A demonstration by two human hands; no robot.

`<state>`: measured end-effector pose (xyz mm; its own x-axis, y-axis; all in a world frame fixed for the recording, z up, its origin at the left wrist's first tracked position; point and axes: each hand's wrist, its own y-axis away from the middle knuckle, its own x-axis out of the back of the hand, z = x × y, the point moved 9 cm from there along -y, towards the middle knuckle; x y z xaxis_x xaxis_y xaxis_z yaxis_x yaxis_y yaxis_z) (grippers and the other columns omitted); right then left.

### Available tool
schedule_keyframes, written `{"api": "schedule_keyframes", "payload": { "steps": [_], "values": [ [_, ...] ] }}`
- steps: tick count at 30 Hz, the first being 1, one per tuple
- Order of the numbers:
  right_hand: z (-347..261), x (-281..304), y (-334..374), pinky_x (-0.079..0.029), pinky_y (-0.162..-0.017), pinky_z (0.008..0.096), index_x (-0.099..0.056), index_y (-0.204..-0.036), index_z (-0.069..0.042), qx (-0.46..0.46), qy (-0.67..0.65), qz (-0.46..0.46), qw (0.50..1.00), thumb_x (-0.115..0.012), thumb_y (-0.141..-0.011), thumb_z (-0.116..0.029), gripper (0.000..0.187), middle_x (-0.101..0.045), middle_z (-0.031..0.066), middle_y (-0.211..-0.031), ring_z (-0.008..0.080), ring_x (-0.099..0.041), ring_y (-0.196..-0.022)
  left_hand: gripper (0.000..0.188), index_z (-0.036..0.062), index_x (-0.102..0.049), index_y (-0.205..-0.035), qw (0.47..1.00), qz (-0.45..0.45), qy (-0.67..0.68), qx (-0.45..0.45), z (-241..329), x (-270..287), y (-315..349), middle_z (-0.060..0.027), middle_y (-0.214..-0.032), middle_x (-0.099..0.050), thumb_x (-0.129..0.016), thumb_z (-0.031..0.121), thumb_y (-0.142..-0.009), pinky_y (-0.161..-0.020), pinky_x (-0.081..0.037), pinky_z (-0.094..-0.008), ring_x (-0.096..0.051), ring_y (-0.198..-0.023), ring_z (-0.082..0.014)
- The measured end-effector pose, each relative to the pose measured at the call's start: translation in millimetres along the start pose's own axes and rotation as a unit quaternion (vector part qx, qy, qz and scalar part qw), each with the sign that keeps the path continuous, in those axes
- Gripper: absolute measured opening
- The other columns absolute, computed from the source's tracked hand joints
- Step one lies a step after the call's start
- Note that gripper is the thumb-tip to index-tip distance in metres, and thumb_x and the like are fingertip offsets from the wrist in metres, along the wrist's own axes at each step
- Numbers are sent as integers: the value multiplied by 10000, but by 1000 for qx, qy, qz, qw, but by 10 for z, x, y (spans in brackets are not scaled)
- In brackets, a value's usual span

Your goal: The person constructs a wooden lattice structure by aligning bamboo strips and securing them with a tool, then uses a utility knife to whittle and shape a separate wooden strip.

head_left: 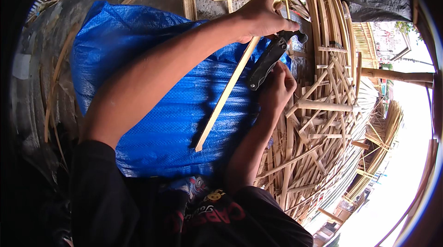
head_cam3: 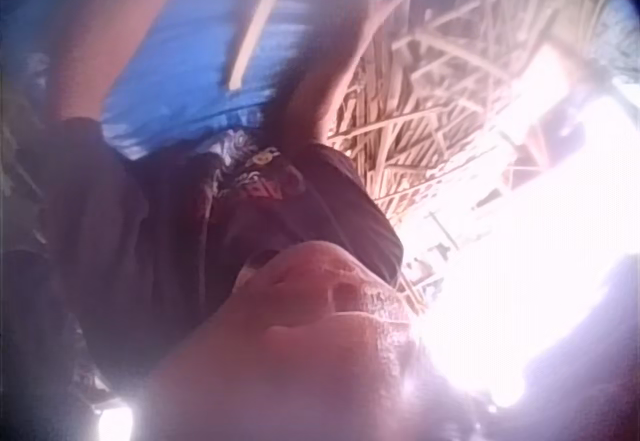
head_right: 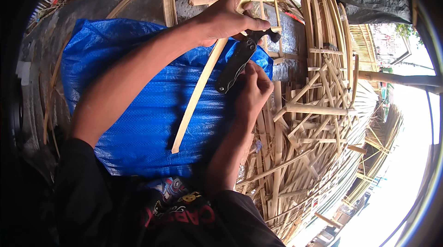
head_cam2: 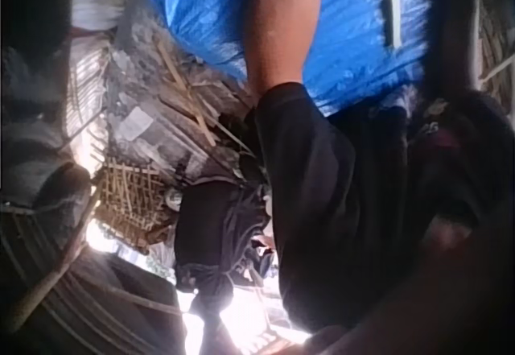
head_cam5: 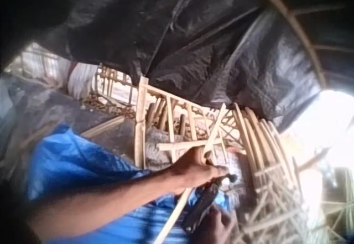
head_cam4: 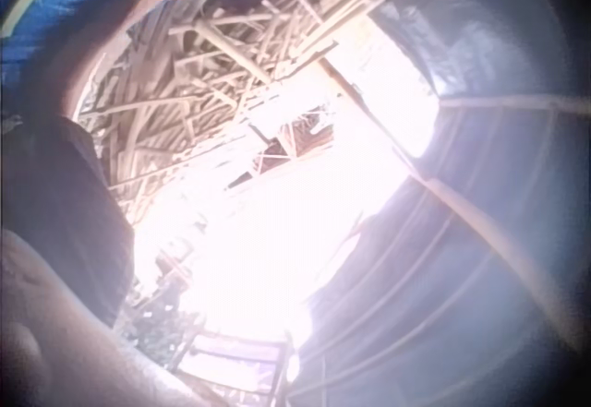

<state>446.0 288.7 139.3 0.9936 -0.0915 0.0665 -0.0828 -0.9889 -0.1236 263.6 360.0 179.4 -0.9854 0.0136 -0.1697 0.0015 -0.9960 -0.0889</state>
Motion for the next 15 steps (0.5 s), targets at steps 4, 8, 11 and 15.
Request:
{"api": "schedule_keyframes", "payload": {
  "steps": [4, 8, 11, 15],
  "values": [
    [-41, -198, 4, -545, -738, 288, -666, -1084, 82, -22, -123, -126, 984, -595, -939, -97, 241, -698, 96, -842, 161, -665, -755, 404, 54, -503, -817, 999, 17, -47, 12, -29, 89, -9, -6, -690, -530, -859, 234, -750, -599, -526, -270, -650, -708, -123],
    [-50, -273, 32, -532, -765, 270, -672, -1080, 71, -15, -23, -121, 992, -659, -932, -121, 243, -696, 84, -871, 151, -659, -769, 409, 28, -517, -904, 999, 29, 33, 6, -198, 170, -76, -45, -804, -577, -846, 227, -764, -601, -531, -273, -655, -700, -137],
    [-49, -250, 31, -524, -771, 262, -680, -1067, 63, -14, 3, -104, 994, -692, -918, -119, 235, -697, 73, -869, 139, -656, -770, 364, -3, -548, -945, 999, 34, -15, 17, -188, 149, -66, -55, -791, -599, -822, 179, -789, -572, -532, -268, -653, -643, -141],
    [-31, -257, 41, -522, -759, 252, -688, -1028, 58, -16, 18, -89, 996, -718, -900, -102, 208, -702, 67, -853, 125, -653, -761, 312, -24, -574, -981, 997, 28, 64, 21, -175, 41, 32, -63, -780, -618, -791, 131, -818, -544, -522, -269, -647, -608, -144]
  ]
}}
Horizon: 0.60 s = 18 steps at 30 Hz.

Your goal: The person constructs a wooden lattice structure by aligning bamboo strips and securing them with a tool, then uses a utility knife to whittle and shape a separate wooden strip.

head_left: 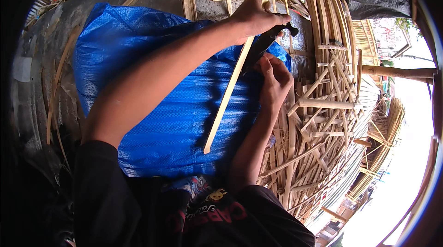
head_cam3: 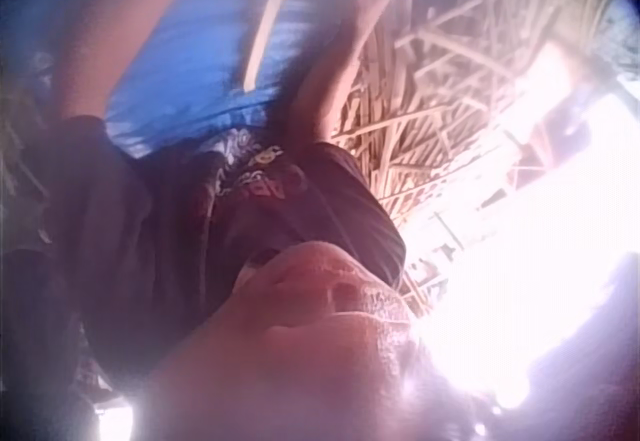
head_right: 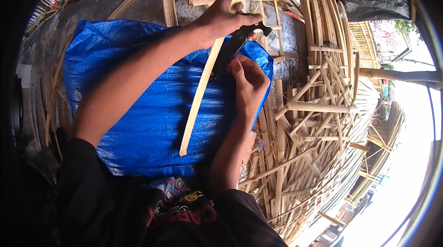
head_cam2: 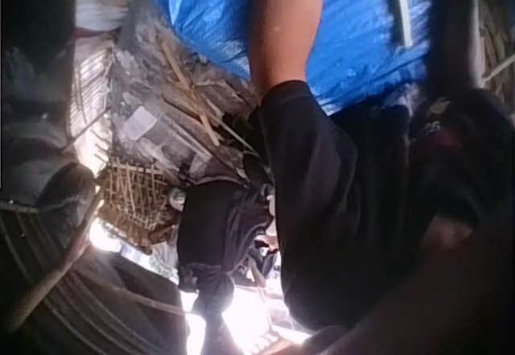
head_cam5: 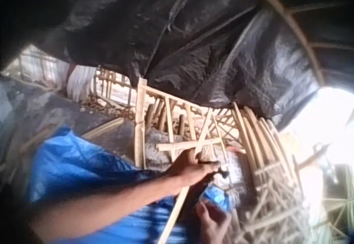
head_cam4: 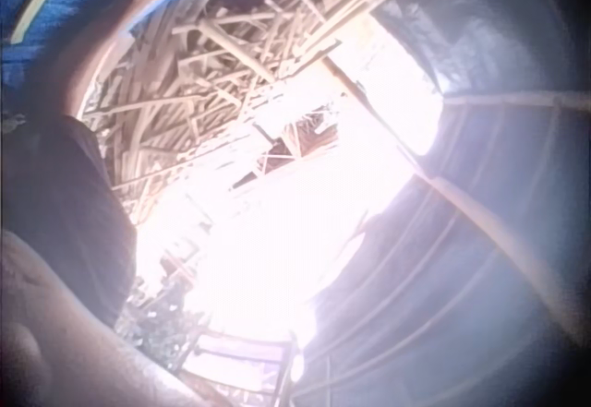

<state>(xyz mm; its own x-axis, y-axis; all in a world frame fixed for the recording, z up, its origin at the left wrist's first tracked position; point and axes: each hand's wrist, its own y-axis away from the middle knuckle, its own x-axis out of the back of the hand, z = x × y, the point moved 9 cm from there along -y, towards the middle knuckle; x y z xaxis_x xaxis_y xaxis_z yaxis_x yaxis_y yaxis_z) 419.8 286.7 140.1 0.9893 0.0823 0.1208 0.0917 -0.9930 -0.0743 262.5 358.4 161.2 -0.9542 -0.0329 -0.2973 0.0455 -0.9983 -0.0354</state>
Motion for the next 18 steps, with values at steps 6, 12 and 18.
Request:
{"api": "schedule_keyframes", "payload": {
  "steps": [6, 12, 18],
  "values": [
    [3, -7, 17, -524, -737, 254, -688, -996, 58, 19, 29, 27, 999, -731, -892, -109, 202, -701, 77, -829, 131, -654, -740, 298, -47, -571, -1032, 998, 10, 60, 15, 6, -92, 103, -104, -813, -648, -756, 91, -843, -541, -529, -269, -650, -610, -150],
    [-1, 18, -5, -543, -727, 282, -674, -985, 69, 41, 25, 29, 998, -652, -924, -95, 177, -696, 109, -835, 156, -667, -734, 379, -45, -562, -988, 999, 51, 9, 4, -20, 23, 57, -55, -793, -581, -816, 149, -785, -540, -495, -267, -619, -617, -136],
    [-10, 20, -9, -519, -701, 252, -666, -932, 54, 31, 25, 36, 999, -644, -906, -42, 103, -695, 84, -811, 136, -652, -708, 356, 4, -553, -892, 998, 56, -25, 13, 81, 49, 141, -17, -791, -502, -836, 174, -759, -600, -443, -268, -531, -609, -113]
  ]
}}
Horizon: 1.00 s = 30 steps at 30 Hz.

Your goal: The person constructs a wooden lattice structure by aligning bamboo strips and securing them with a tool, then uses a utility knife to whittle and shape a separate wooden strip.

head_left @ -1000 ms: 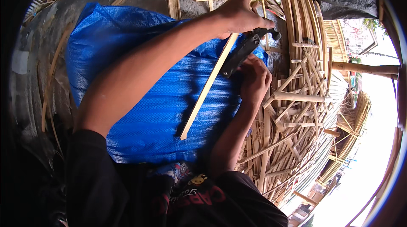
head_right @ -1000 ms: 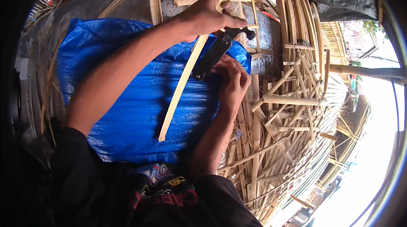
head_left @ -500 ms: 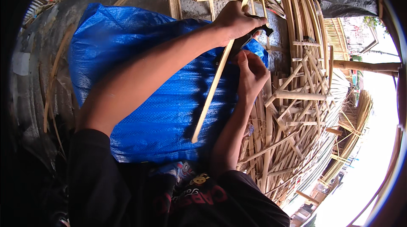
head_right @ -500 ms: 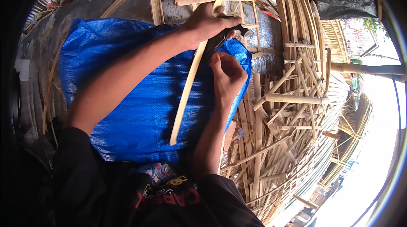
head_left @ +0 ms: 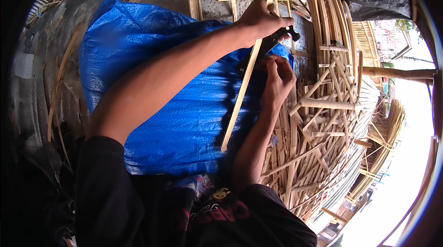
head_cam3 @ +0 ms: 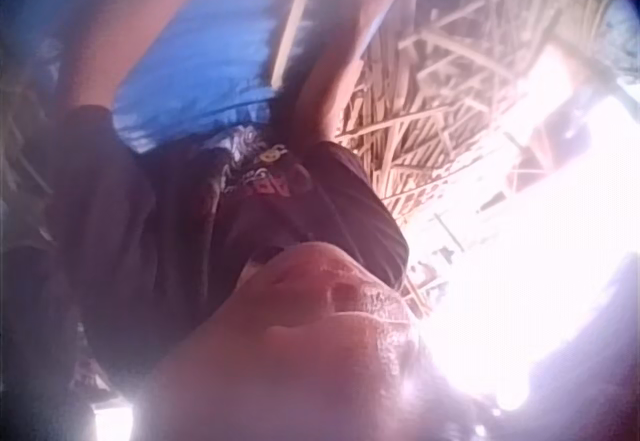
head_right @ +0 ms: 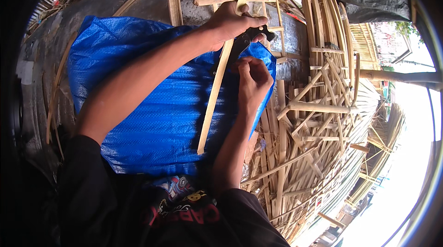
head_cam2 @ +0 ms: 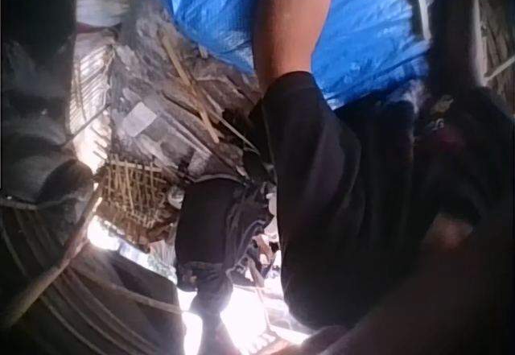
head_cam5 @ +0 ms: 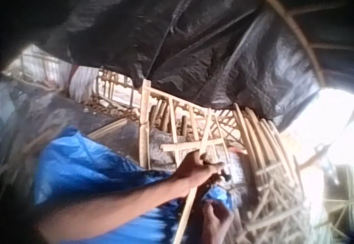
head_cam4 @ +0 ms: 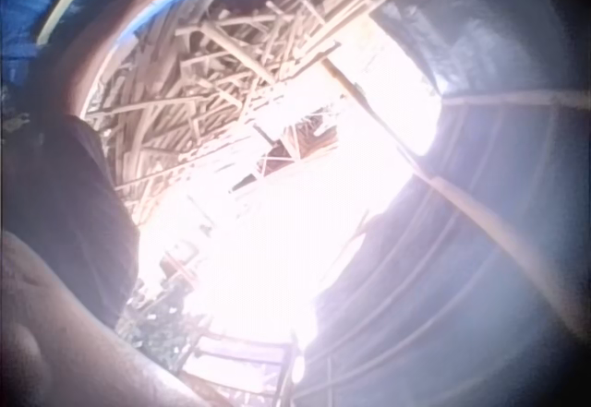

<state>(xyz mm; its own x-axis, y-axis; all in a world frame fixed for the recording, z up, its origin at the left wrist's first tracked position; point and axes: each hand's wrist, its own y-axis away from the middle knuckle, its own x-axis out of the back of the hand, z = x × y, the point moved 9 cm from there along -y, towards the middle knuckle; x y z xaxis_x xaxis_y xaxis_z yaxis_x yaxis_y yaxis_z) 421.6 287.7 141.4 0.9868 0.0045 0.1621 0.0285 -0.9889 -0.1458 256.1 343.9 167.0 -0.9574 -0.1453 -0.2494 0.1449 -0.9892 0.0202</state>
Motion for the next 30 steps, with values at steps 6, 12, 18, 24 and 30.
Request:
{"api": "schedule_keyframes", "payload": {
  "steps": [6, 12, 18, 24, 30],
  "values": [
    [-135, -120, 63, -516, -676, 234, -700, -951, 45, 28, 106, 10, 994, -696, -875, -74, 141, -708, 68, -791, 103, -654, -707, 270, 22, -593, -976, 981, -5, 189, 43, -104, 23, 6, -32, -844, -568, -784, 111, -807, -598, -485, -273, -645, -709, -152],
    [-162, -64, 76, -510, -641, 224, -742, -920, 34, 75, 209, 60, 973, -742, -850, -121, 170, -714, 52, -722, 77, -647, -671, 197, -24, -574, -971, 976, 17, 215, 30, -213, -63, -62, -79, -914, -610, -716, -4, -836, -618, -648, -306, -691, -803, -208],
    [-168, -77, 69, -520, -671, 239, -733, -960, 48, 38, 176, 6, 984, -758, -851, -128, 209, -728, 68, -782, 90, -662, -719, 195, 2, -564, -926, 977, -23, 211, 15, -226, -166, -105, -62, -863, -575, -732, 13, -827, -680, -659, -305, -685, -845, -211],
    [-75, -165, 17, -512, -736, 237, -702, -1014, 59, -24, 72, -84, 994, -748, -863, -101, 224, -728, 85, -860, 101, -657, -778, 237, 73, -543, -833, 977, -73, 181, 84, -387, -130, -159, -80, -902, -600, -775, 102, -791, -771, -568, -301, -636, -894, -203],
    [18, -65, 16, -490, -722, 227, -692, -952, 45, -14, 102, -71, 992, -741, -854, -86, 170, -697, 38, -806, 79, -618, -747, 381, 121, -476, -638, 988, -78, 85, 99, -293, -224, -29, -3, -676, -425, -829, 241, -715, -608, -315, -310, -396, -672, -134]
  ]
}}
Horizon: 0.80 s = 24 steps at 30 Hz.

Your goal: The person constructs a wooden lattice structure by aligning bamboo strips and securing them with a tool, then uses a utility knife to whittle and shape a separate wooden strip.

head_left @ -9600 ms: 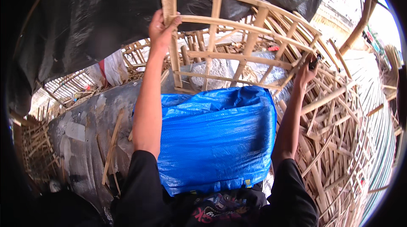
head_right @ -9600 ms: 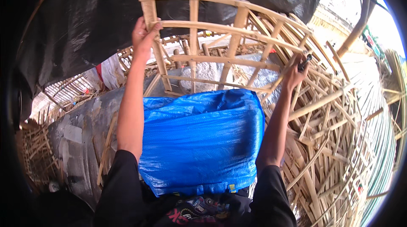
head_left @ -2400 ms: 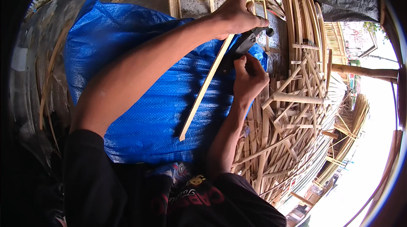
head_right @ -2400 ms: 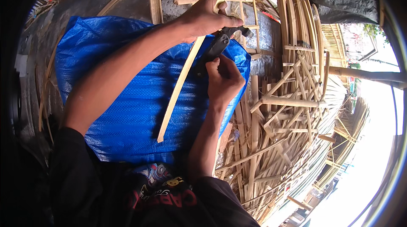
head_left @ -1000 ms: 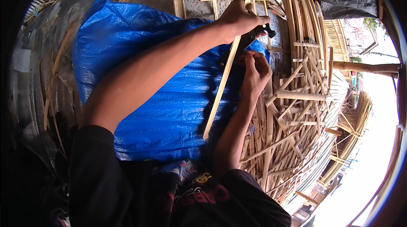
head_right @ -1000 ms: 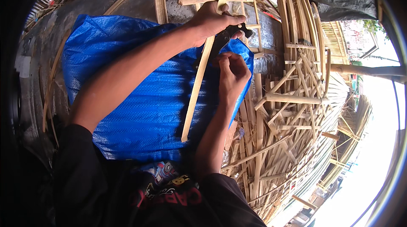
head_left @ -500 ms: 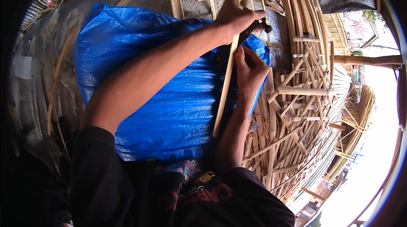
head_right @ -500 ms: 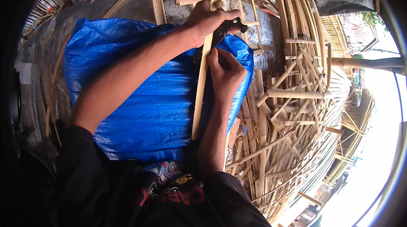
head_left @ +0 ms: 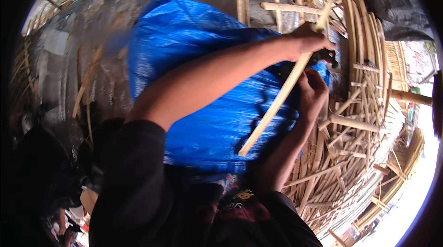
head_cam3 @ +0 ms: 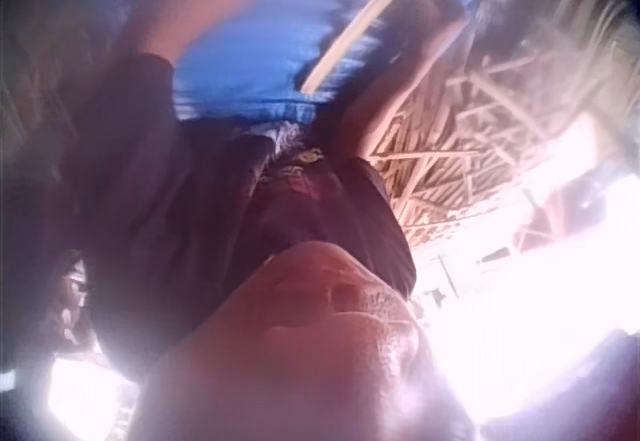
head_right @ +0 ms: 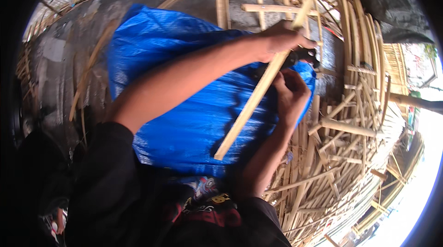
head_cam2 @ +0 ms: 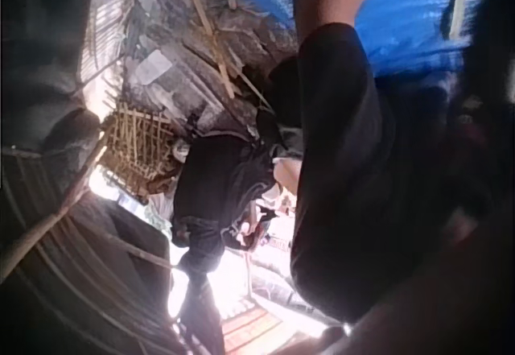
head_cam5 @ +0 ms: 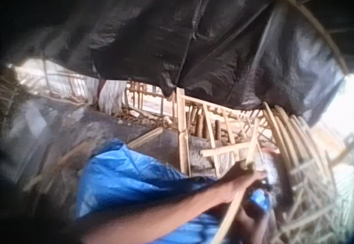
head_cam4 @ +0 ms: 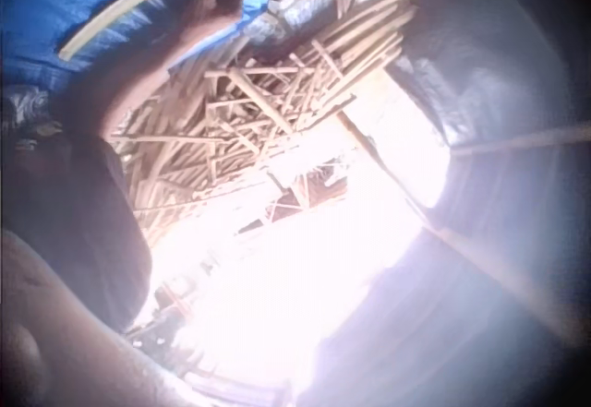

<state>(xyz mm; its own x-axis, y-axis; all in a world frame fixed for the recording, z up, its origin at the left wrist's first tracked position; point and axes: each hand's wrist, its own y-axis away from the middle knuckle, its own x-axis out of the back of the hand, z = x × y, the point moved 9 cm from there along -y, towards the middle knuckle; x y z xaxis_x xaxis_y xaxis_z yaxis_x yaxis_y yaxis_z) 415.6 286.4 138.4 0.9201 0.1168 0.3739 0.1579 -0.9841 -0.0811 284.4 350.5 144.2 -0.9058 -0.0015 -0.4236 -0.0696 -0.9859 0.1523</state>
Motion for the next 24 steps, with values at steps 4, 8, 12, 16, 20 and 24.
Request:
{"api": "schedule_keyframes", "payload": {
  "steps": [4, 8, 12, 16, 20, 24],
  "values": [
    [-26, -43, -13, -469, -705, 228, -678, -913, 36, 20, 43, -9, 999, -742, -835, -118, 184, -669, 17, -772, 69, -586, -724, 336, 81, -514, -690, 1000, 2, 18, -2, 74, -2, 86, -23, -707, -462, -816, 221, -737, -604, -384, -325, -433, -666, -136],
    [66, -98, -50, -464, -710, 229, -655, -905, 30, 0, 66, -9, 998, -714, -844, -104, 159, -669, 19, -794, 65, -584, -748, 309, 42, -535, -784, 1000, -22, 15, 4, 77, -3, 134, -42, -757, -499, -811, 175, -744, -669, -454, -334, -482, -706, -139],
    [67, -89, -51, -449, -712, 225, -600, -987, 7, 6, -1, -7, 1000, -660, -885, -71, 142, -676, 31, -848, 78, -587, -795, 364, -41, -588, -964, 996, 46, 72, -32, 94, 58, -11, -71, -732, -568, -823, 127, -742, -611, -534, -310, -579, -664, -169],
    [133, -19, -74, -475, -810, 261, -533, -1040, -38, 13, -177, 29, 984, -673, -902, -13, 198, -713, 124, -993, 121, -622, -874, 127, -38, -638, -945, 979, -2, 203, -30, 153, 61, -79, -193, -880, -698, -691, 32, -853, -577, -582, -325, -697, -755, -236],
    [-66, 12, -4, -417, -727, 210, -511, -1054, -50, 64, -195, 84, 975, -624, -942, -20, 162, -658, 50, -914, 67, -546, -813, 350, -29, -640, -1106, 988, -68, 142, -6, 169, -25, -106, -176, -959, -697, -658, 241, -884, -764, -561, -310, -687, -841, -215],
    [-167, 70, 25, -384, -641, 183, -511, -1055, -33, 68, -270, 124, 952, -567, -971, -18, 102, -562, -6, -825, 39, -487, -737, 747, -65, -447, -1359, 984, -172, 36, -2, 424, -240, 196, -274, -1449, -406, -746, 345, -812, -1149, -278, -384, -329, -1405, -312]
  ]
}}
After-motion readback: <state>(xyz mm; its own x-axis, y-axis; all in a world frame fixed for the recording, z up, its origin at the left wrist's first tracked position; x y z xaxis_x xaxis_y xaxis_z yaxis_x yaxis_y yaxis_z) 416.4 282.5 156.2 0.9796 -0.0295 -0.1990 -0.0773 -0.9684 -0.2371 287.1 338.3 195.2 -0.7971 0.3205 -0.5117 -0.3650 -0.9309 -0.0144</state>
